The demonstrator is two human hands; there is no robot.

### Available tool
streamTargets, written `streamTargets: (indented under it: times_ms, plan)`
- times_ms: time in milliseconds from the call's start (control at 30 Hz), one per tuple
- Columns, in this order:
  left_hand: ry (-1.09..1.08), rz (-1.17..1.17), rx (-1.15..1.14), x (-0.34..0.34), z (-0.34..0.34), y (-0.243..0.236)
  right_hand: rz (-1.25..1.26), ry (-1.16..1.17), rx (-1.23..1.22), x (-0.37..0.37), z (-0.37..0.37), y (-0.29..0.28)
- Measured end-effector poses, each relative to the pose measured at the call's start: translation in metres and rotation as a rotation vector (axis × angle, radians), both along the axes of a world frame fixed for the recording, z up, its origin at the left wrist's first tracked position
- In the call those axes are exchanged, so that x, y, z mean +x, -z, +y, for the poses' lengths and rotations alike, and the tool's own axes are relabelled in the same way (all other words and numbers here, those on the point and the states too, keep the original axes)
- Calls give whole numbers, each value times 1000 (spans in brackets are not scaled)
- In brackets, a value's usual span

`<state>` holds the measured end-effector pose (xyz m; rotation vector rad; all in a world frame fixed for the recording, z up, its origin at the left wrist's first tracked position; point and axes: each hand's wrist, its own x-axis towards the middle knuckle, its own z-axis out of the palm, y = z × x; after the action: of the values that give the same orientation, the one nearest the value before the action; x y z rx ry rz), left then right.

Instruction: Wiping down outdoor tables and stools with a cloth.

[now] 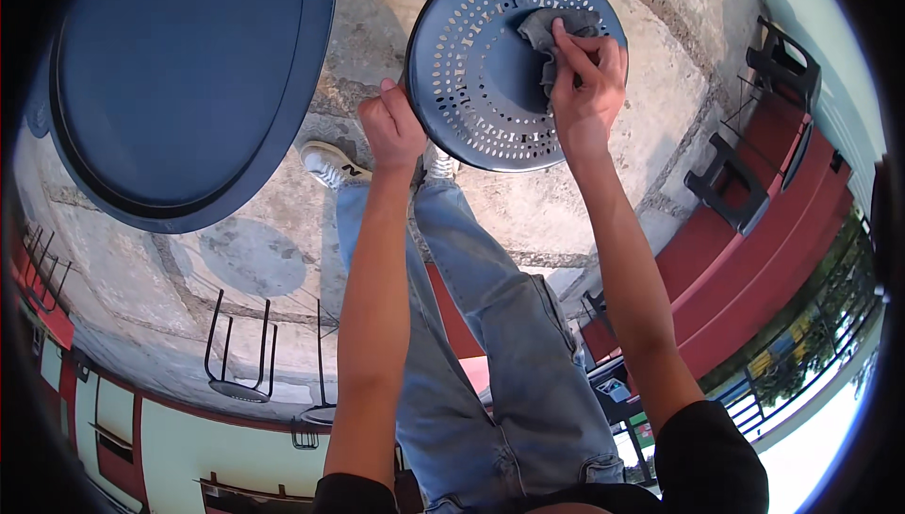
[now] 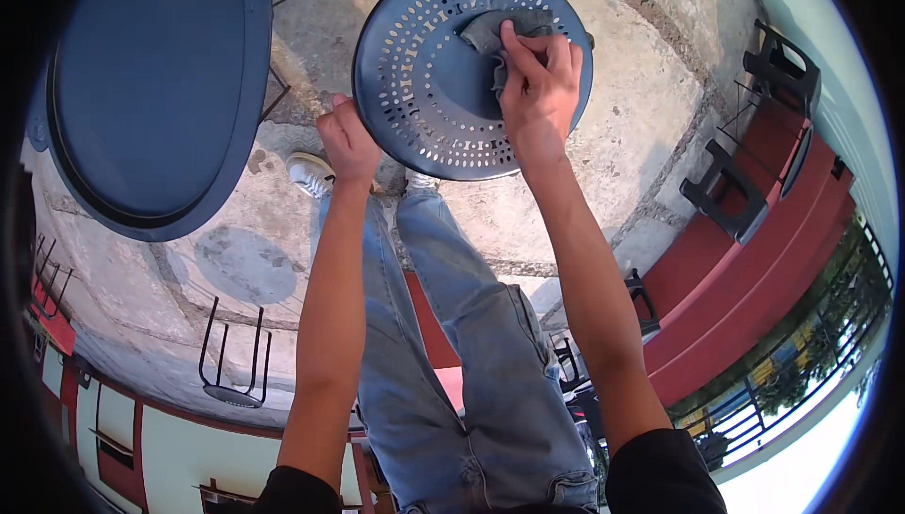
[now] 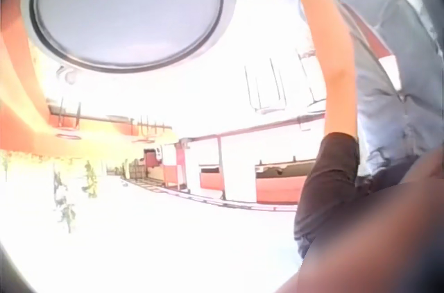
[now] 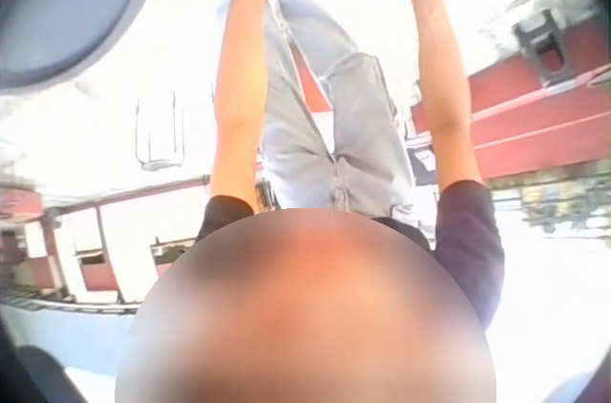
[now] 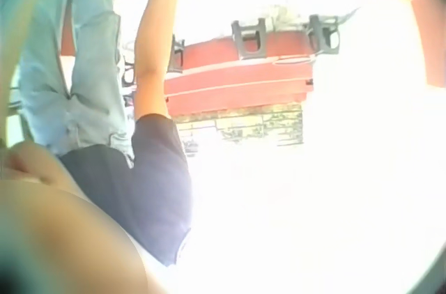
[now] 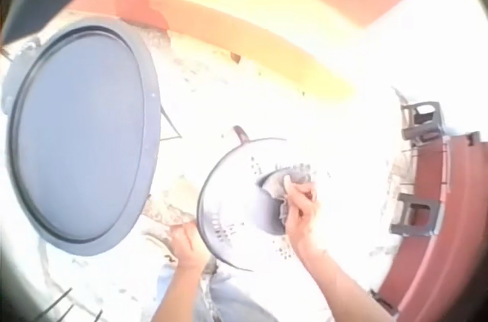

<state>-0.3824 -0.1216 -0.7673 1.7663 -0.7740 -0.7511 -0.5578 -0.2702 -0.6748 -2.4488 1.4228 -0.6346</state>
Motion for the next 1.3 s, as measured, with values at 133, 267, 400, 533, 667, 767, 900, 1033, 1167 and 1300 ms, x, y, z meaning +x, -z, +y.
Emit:
streamTargets:
  times_ms: [133,267,400,533,667,767,900,1033,1167,1300]
  plan:
    - [-28,-74,42,0,4,-4,-63,-271,284,26,78,-3]
    - [-3,-12,117,3,0,-6,9,-55,259,-35,70,-8]
    - [8,39,118,-1,0,-7,-43,94,99,15,0,-9]
    - [-6,69,182,2,8,-4,-19,-52,251,9,64,-2]
    - [-14,41,195,5,2,-16,112,-61,250,-45,80,-5]
    - [25,-57,207,7,2,-9,-50,113,149,-12,18,0]
    - [-8,100,207,-3,-3,-5,-160,134,177,32,14,-15]
    - [-46,27,246,10,18,8,47,-64,322,-25,107,-9]
    - [-75,66,147,-3,8,10,-39,214,138,-53,21,6]
    - [-144,-163,137,14,15,39,-212,336,53,47,-54,-11]
